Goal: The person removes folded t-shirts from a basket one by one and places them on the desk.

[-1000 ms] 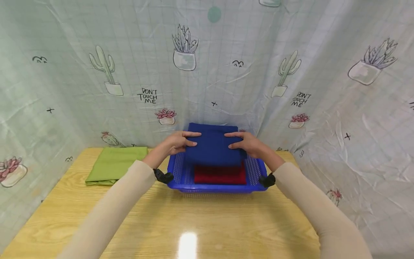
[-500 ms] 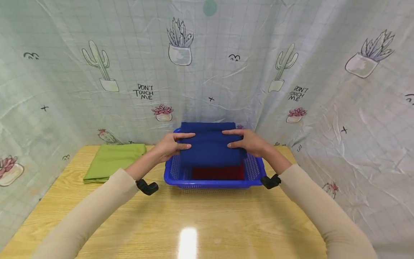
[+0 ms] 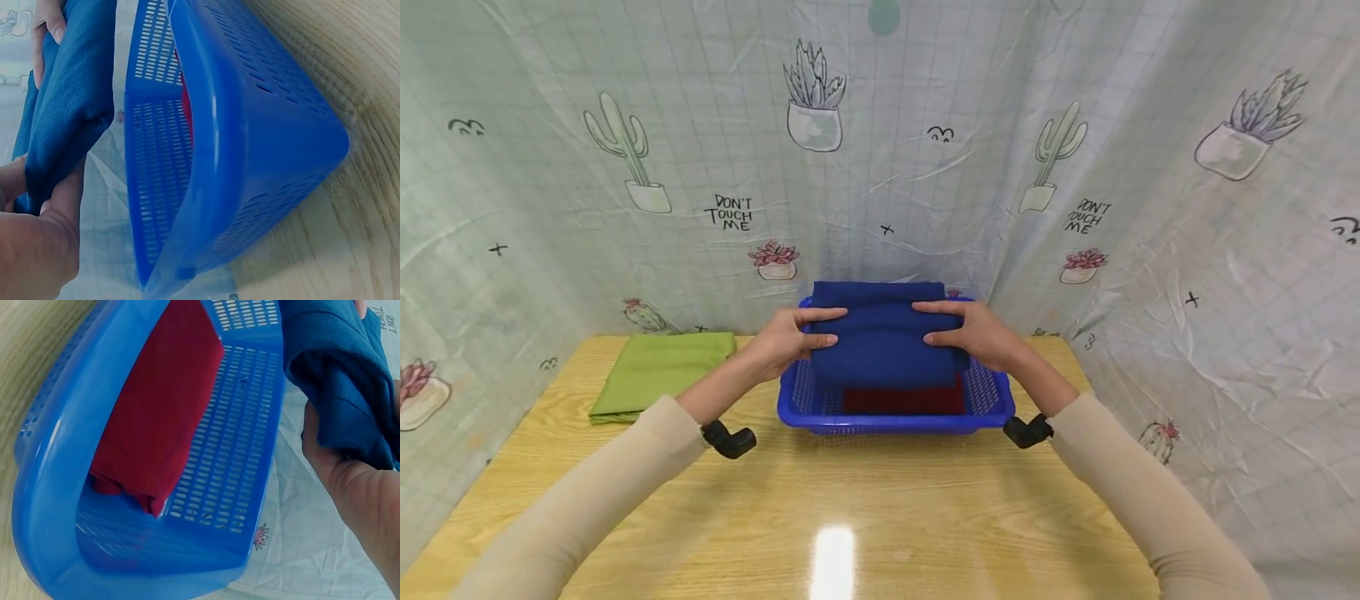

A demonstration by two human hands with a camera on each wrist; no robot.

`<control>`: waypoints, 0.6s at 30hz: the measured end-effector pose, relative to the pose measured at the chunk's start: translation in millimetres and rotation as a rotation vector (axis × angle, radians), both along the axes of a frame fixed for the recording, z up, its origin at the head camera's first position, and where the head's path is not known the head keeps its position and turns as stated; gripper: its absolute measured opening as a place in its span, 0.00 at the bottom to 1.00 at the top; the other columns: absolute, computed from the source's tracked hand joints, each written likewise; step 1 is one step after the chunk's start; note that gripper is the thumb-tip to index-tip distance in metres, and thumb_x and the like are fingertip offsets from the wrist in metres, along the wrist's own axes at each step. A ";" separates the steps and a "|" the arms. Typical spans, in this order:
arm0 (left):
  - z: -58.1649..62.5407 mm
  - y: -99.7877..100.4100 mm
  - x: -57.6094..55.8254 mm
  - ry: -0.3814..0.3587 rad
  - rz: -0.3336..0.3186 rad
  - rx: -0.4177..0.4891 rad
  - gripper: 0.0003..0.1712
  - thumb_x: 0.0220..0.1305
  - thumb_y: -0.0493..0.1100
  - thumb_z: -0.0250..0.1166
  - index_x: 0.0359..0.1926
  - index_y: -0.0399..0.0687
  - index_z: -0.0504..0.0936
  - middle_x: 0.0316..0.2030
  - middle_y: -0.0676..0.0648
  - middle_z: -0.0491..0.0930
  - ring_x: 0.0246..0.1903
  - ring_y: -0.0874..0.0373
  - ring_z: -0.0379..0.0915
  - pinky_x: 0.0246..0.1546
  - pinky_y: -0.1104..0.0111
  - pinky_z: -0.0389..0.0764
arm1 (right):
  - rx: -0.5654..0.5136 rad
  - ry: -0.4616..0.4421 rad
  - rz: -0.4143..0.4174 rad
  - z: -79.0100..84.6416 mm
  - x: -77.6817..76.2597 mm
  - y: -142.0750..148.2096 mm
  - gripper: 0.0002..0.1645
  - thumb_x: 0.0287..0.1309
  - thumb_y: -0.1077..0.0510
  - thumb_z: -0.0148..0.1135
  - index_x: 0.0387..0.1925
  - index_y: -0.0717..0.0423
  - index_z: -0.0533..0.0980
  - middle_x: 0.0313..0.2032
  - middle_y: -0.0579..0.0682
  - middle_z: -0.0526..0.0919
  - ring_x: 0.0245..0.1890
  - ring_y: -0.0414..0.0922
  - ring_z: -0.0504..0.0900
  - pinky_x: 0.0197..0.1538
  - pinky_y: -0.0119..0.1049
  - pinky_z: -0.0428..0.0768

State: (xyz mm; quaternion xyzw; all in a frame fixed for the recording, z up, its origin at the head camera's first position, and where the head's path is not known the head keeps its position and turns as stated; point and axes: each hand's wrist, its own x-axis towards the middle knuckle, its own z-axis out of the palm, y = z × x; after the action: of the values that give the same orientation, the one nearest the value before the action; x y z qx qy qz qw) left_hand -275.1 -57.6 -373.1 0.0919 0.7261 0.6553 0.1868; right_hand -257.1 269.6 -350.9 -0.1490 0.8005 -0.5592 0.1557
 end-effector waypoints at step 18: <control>17.9 -23.9 11.7 0.152 -0.042 -0.065 0.27 0.65 0.34 0.70 0.64 0.57 0.83 0.73 0.48 0.65 0.39 0.65 0.77 0.37 0.68 0.80 | 0.068 0.135 -0.041 9.4 16.1 -16.8 0.34 0.62 0.55 0.72 0.69 0.44 0.75 0.73 0.53 0.66 0.68 0.54 0.70 0.56 0.40 0.81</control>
State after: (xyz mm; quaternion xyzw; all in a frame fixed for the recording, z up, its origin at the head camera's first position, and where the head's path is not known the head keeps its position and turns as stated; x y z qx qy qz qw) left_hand -263.4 -81.5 -355.2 0.1503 0.7571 0.6184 0.1477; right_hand -241.0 252.8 -341.5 -0.1646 0.8305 -0.5236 0.0946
